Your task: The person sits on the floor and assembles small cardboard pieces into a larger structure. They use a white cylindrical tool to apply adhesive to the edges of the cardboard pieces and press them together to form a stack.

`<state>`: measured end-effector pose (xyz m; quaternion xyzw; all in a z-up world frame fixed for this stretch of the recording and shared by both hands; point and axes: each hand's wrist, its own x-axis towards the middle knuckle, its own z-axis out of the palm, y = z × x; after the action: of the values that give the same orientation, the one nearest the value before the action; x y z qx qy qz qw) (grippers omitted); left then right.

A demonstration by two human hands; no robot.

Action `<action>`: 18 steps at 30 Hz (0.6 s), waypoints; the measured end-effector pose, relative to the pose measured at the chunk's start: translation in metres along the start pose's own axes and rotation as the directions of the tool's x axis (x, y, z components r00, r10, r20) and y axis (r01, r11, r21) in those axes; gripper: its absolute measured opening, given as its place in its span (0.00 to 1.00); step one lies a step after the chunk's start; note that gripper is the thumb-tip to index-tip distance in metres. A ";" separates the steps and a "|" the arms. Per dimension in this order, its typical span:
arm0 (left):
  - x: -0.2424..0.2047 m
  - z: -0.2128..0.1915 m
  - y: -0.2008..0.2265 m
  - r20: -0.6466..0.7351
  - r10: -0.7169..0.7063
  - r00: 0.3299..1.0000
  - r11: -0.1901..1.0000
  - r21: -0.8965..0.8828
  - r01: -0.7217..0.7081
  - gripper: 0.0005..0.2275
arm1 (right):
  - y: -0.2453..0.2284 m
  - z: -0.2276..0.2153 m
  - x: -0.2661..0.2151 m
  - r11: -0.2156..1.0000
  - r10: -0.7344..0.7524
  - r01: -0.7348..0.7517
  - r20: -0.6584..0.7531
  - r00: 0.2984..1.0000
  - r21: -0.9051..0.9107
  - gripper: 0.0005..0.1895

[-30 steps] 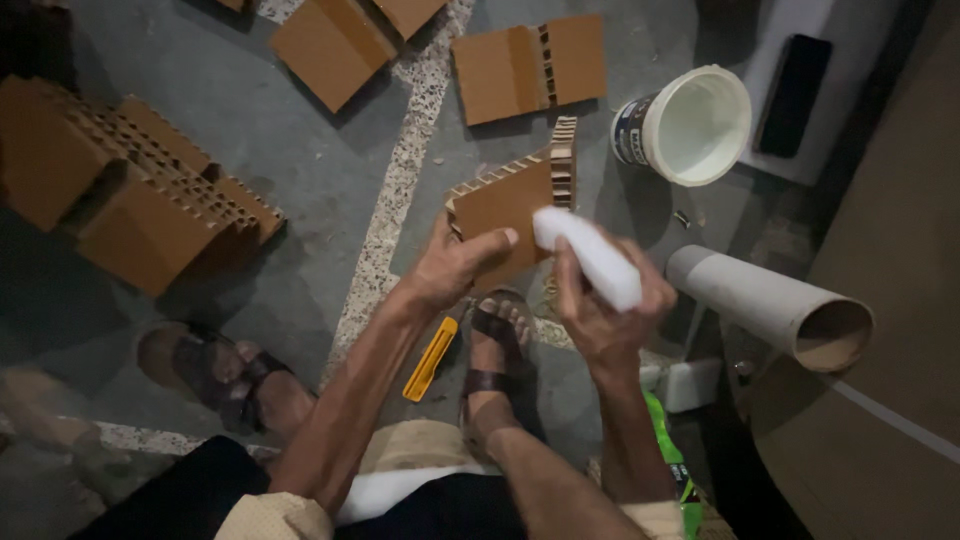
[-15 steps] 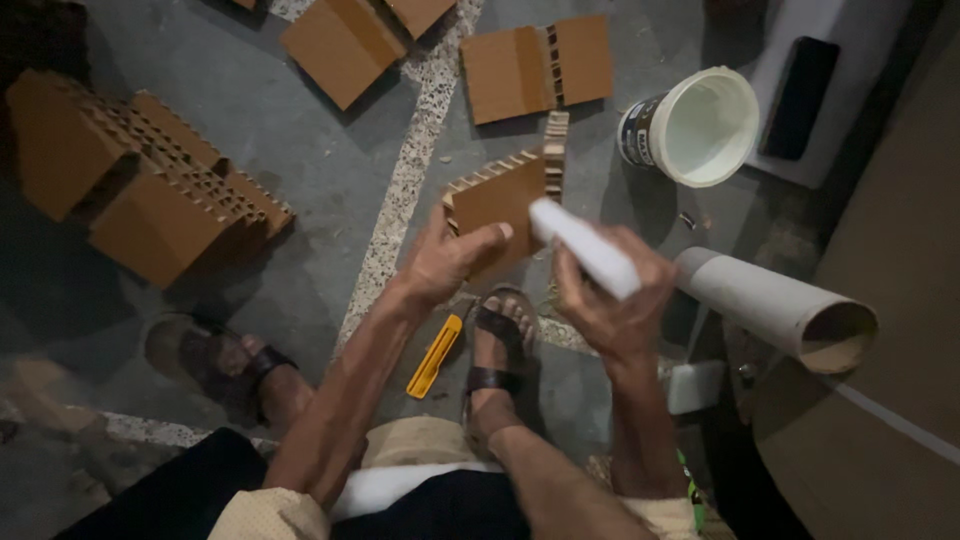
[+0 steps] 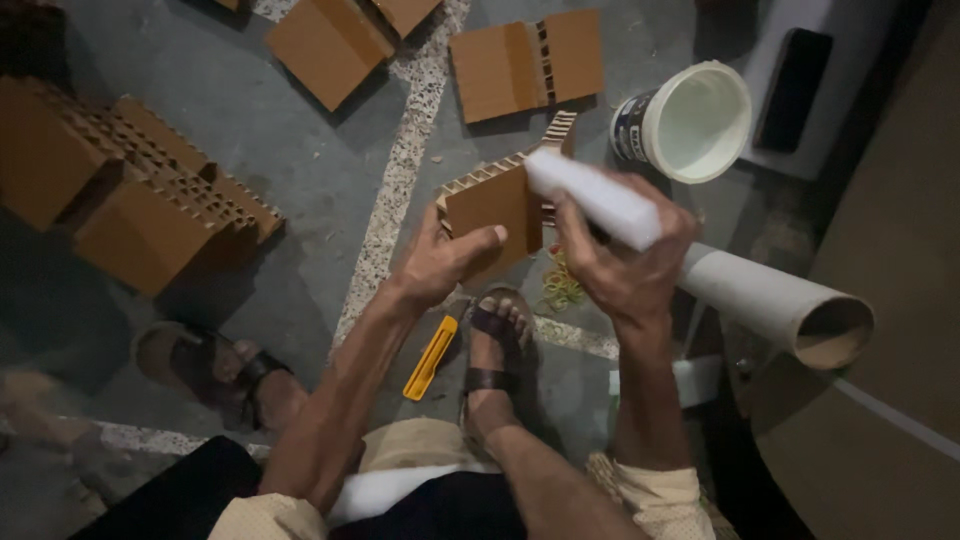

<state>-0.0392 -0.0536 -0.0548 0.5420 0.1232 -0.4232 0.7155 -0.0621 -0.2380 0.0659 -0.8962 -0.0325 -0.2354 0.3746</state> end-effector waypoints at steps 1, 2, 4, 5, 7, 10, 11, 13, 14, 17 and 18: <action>0.000 -0.002 0.001 0.010 0.029 1.000 0.999 -0.038 -0.029 0.35 | -0.002 -0.002 -0.003 0.962 -0.136 0.145 0.057 0.989 -0.229 0.21; 0.000 -0.004 0.002 0.018 0.059 0.998 0.995 -0.076 -0.058 0.33 | -0.009 -0.009 -0.011 0.852 -0.254 0.289 0.139 0.957 -0.436 0.16; 0.001 -0.010 0.008 0.073 0.166 0.984 0.984 -0.076 -0.160 0.26 | -0.014 -0.014 -0.030 0.877 -0.026 0.112 0.187 0.982 -0.467 0.13; 0.000 -0.012 0.009 0.103 0.212 0.972 0.976 -0.075 -0.205 0.23 | -0.014 -0.013 -0.043 0.922 0.312 -0.245 0.200 0.929 -0.299 0.14; 0.001 -0.011 0.015 0.052 0.197 0.979 0.969 -0.160 -0.187 0.21 | -0.013 -0.013 -0.071 0.792 0.607 -0.599 0.270 0.748 -0.119 0.15; 0.020 0.000 0.037 0.017 0.272 0.962 0.914 -0.318 -0.253 0.24 | -0.004 -0.014 -0.101 0.919 0.361 -0.309 0.208 0.909 -0.246 0.12; 0.030 0.005 0.044 0.004 0.307 0.952 0.881 -0.380 -0.283 0.26 | 0.001 -0.016 -0.106 0.913 0.058 0.037 0.219 0.974 -0.406 0.11; 0.061 0.011 0.064 0.075 0.418 0.906 0.844 -0.401 -0.356 0.31 | 0.008 -0.015 -0.109 0.905 0.138 -0.051 0.180 0.974 -0.422 0.10; 0.080 0.015 0.075 0.020 0.384 0.923 0.870 -0.343 -0.354 0.32 | 0.007 -0.010 -0.110 0.846 0.512 -0.465 0.151 0.846 -0.261 0.12; 0.117 0.013 0.088 -0.155 0.341 0.927 0.924 -0.126 -0.361 0.36 | 0.006 -0.002 -0.110 0.579 0.805 -0.812 0.204 0.557 -0.069 0.16; 0.121 0.008 0.085 -0.208 0.383 0.900 0.918 -0.024 -0.397 0.36 | 0.007 -0.001 -0.109 0.572 0.809 -0.818 0.204 0.552 -0.054 0.16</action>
<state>0.0953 -0.1131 -0.0716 0.5713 0.0971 -0.2107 0.7873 -0.1576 -0.2307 0.0126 -0.8198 0.3410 0.0592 0.4562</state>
